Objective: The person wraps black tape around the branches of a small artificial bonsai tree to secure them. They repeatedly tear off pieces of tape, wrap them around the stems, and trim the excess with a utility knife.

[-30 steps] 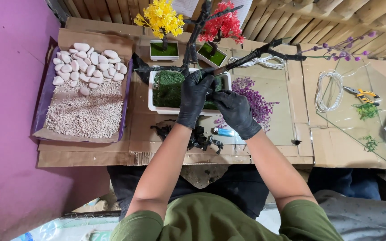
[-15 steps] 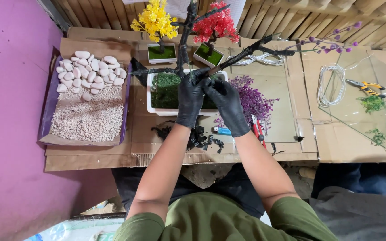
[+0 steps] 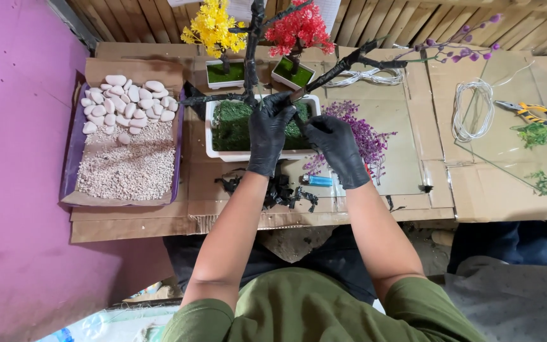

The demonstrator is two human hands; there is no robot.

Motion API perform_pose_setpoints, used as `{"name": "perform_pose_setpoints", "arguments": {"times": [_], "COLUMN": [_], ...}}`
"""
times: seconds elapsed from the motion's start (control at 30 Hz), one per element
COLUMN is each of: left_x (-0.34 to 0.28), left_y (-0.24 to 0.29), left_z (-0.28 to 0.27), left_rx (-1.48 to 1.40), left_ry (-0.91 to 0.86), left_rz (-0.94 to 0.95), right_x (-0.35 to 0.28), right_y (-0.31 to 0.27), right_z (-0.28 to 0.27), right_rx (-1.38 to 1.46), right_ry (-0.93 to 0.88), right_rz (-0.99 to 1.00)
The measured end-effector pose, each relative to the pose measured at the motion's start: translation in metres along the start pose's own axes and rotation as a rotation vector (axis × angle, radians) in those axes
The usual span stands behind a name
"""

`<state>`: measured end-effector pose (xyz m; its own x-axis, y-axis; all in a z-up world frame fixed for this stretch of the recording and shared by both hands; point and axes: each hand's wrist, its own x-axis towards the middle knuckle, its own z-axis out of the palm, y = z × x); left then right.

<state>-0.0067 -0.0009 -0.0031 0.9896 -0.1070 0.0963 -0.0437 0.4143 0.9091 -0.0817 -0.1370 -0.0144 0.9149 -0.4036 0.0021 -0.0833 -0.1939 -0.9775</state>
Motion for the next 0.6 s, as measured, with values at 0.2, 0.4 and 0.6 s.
{"name": "perform_pose_setpoints", "arguments": {"times": [0.2,0.4,0.6], "left_x": [0.012,0.015,0.004], "left_y": [-0.016,-0.021,0.006], "left_z": [-0.005,-0.015,-0.011], "left_rx": [0.180,0.419,0.522], "left_ry": [0.016,-0.020,-0.033], "left_rz": [0.013,0.010,0.069], "right_x": [-0.004,-0.001,0.010], "right_y": [0.009,0.015,0.023], "right_z": [0.005,0.003,0.005], "right_rx": [0.113,0.033,-0.168], "right_ry": [0.028,0.047,0.069], "right_rz": [0.005,-0.019,-0.070]}}
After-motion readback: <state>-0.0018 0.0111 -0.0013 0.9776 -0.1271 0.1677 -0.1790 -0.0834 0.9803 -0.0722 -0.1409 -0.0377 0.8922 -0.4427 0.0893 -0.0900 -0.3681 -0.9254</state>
